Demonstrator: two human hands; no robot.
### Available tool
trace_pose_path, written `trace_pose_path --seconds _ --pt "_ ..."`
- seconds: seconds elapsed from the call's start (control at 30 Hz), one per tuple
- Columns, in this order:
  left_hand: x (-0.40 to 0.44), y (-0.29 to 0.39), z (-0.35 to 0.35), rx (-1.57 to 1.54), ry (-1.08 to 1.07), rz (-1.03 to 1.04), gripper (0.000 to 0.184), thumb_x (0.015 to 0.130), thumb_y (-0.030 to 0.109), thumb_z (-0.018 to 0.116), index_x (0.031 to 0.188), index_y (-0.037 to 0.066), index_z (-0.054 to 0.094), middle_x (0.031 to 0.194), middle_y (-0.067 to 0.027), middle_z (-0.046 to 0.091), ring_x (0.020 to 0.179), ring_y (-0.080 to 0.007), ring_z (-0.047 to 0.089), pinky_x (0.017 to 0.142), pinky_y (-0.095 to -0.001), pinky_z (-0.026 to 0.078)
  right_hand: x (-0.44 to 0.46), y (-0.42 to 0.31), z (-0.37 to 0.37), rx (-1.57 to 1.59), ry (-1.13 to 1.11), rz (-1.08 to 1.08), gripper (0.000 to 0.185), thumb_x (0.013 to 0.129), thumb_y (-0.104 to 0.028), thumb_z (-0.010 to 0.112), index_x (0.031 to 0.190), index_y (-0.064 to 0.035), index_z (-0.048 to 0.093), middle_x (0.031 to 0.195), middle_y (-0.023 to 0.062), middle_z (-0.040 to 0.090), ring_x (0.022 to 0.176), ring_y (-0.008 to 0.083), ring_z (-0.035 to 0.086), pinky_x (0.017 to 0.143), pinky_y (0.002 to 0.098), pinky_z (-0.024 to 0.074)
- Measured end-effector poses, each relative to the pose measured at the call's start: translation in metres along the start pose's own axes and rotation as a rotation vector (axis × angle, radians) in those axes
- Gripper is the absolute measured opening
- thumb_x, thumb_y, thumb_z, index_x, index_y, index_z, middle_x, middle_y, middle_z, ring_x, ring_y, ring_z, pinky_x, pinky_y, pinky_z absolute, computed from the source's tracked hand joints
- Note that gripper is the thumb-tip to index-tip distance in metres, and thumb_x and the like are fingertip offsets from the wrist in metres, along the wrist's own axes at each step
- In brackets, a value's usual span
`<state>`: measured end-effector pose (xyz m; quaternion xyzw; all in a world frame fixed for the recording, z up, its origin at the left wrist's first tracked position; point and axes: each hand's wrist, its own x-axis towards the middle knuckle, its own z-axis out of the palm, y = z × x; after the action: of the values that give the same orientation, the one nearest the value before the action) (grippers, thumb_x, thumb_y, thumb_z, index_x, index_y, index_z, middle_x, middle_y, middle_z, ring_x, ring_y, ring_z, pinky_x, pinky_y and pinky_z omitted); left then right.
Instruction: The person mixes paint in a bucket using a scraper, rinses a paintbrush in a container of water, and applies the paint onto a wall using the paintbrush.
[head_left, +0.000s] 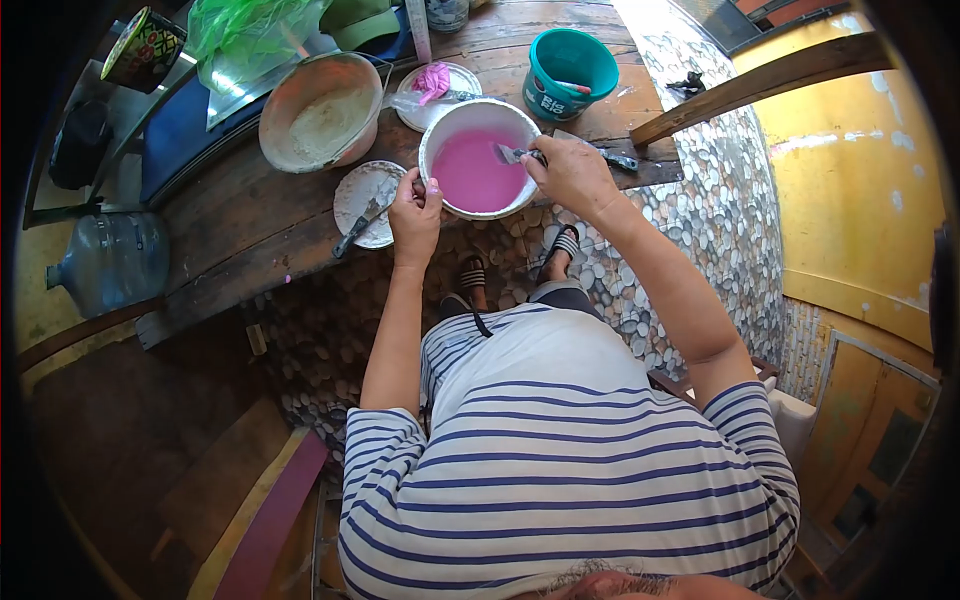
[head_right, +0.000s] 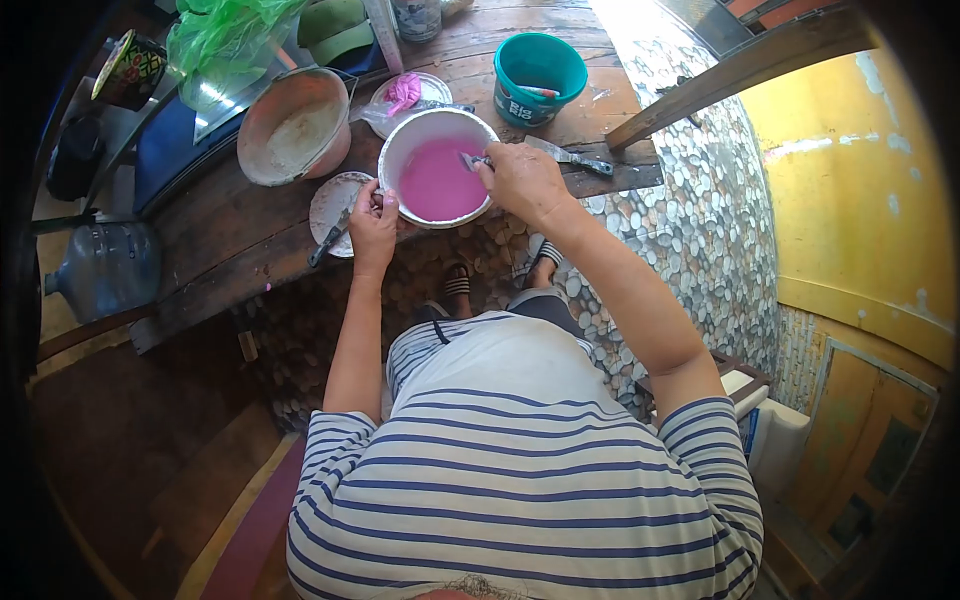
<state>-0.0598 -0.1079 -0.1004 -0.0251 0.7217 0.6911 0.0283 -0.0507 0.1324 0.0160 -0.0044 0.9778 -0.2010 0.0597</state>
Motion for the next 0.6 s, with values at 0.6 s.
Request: trace_pose_path --seconds 0.6 --pt "-0.007 0.001 0.009 -0.066 -0.039 -0.175 0.036 0.096 0.013 0.060 0.129 -0.003 0.059 0.071 0.0000 0.059 0.059 -0.0063 0.059 0.051 -0.0267 0.055 0.013 0.003 -0.018 -0.042 0.030 0.046 0.033 0.094 -0.037 0.063 0.107 -0.0079 0.073 0.089 0.0213 0.072 0.091 0.0396 0.070 0.084 0.0487 0.0533"
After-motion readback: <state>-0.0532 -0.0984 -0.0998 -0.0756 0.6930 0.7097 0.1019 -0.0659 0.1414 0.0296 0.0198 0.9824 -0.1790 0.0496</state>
